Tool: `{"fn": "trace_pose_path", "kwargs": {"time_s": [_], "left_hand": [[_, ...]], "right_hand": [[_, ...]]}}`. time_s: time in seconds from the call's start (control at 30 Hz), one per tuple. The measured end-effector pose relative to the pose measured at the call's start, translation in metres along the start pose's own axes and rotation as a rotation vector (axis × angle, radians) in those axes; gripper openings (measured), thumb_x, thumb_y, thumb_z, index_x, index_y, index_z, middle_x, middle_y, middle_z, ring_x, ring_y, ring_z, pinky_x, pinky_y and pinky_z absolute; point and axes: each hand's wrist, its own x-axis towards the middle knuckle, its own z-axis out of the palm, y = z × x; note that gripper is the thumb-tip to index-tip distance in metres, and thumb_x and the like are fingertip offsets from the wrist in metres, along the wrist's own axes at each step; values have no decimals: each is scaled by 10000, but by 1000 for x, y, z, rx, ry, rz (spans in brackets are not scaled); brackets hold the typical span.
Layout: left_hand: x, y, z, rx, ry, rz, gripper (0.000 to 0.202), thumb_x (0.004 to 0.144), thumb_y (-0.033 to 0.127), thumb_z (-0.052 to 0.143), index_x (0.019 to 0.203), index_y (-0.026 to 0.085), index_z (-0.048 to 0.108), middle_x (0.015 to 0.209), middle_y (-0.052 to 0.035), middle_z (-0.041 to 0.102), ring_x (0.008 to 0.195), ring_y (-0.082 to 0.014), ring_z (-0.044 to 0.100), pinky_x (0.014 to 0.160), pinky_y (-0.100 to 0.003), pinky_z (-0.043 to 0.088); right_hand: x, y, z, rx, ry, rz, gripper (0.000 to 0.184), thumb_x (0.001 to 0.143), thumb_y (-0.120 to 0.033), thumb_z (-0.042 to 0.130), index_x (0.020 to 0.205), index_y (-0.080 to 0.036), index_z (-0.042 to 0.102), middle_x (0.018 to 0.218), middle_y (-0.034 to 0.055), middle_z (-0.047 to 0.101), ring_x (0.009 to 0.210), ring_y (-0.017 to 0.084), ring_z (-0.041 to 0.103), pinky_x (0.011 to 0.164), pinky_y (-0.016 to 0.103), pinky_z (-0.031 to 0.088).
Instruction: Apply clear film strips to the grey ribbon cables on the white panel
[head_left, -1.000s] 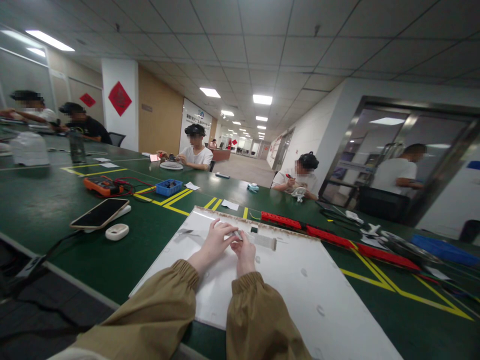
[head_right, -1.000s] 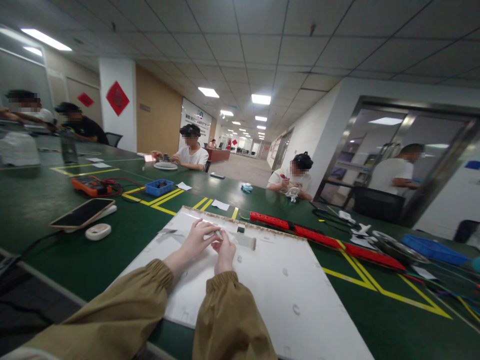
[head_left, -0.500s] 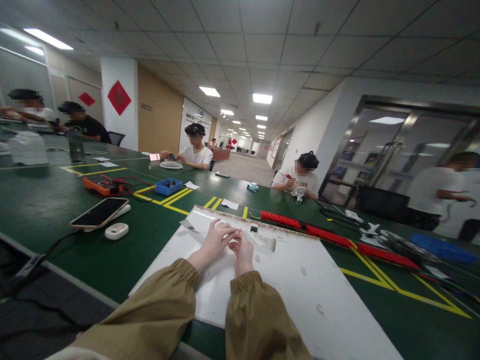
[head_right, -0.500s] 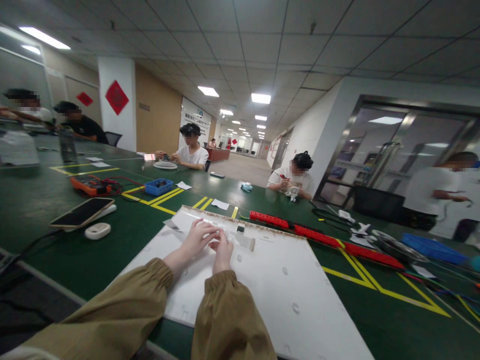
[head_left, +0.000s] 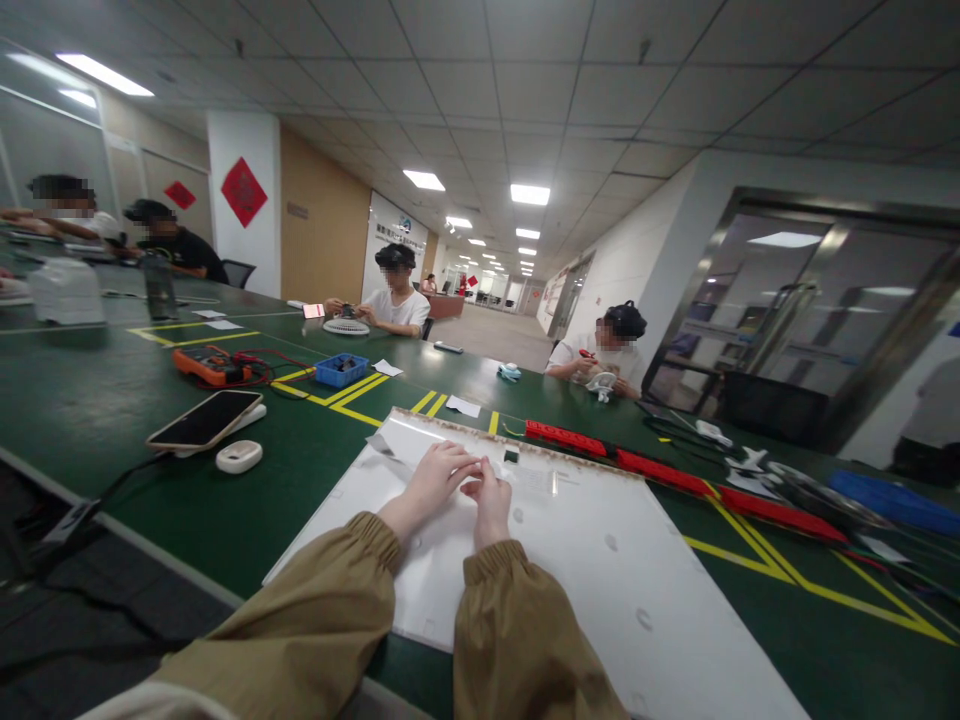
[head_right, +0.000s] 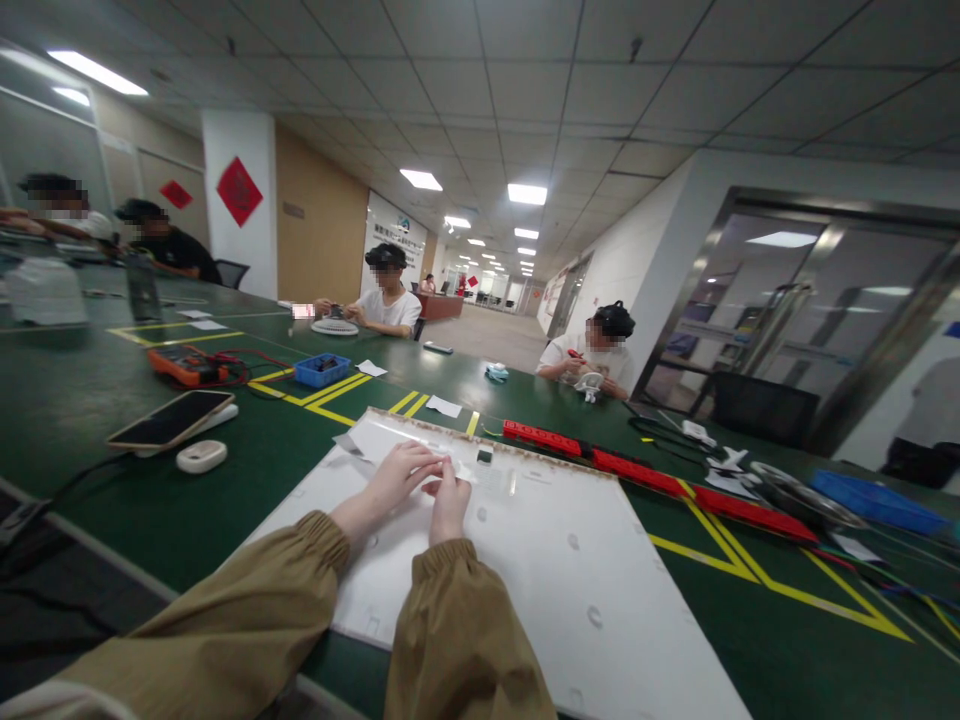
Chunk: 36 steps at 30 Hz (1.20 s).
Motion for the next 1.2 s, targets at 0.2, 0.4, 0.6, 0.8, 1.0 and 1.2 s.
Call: {"fn": "trace_pose_path", "kwargs": {"time_s": [0.2,0.4,0.6,0.8,1.0,1.2], "left_hand": [[1,4,-2,5,-41,-4,352,953,311,403,796,181,690,800,-51,665,859,-196,542,827,-329,390],[-1,1,4,-66,-41,-33,249,926,305,465,956,184,681,911,-58,674,905,-197,566,838,-318,417],[-2,-4,9,-91,-24,-24,292,907,286,514,1170,210,617,1026,-67,665,986,-203,575,894,-334,407],[-1,-1,6,-84,28,-26,279,858,262,594,1129,216,643,1015,-64,658,956,-200,571,879,-333,399],[0,-4,8,-72,54,-22,381,795,147,624,1169,219,611,987,-50,637,936,-196,560,851,-324,418],[-1,-4,8,-88,23,-2,421,741,76,613,1139,212,623,1032,-64,630,972,-206,553,879,-340,429]], "right_hand": [[-3,-3,0,-2,14,-7,433,656,-511,688,537,-107,588,415,25,556,354,110,481,419,232,397],[-1,-2,0,-3,13,8,400,662,-478,690,535,-115,582,407,8,538,354,108,478,412,230,402],[3,3,-1,-6,16,0,345,695,-408,662,524,-123,571,411,-7,525,348,99,466,389,221,403],[3,4,-2,-90,3,-39,427,686,-482,678,485,-129,546,381,23,528,363,127,499,384,226,399],[4,7,-3,-148,-8,-129,429,631,-492,703,453,-133,550,381,20,521,390,132,492,401,236,401],[14,19,-8,-229,5,-208,433,640,-517,669,468,-129,582,422,48,561,439,164,526,438,252,418]]}}
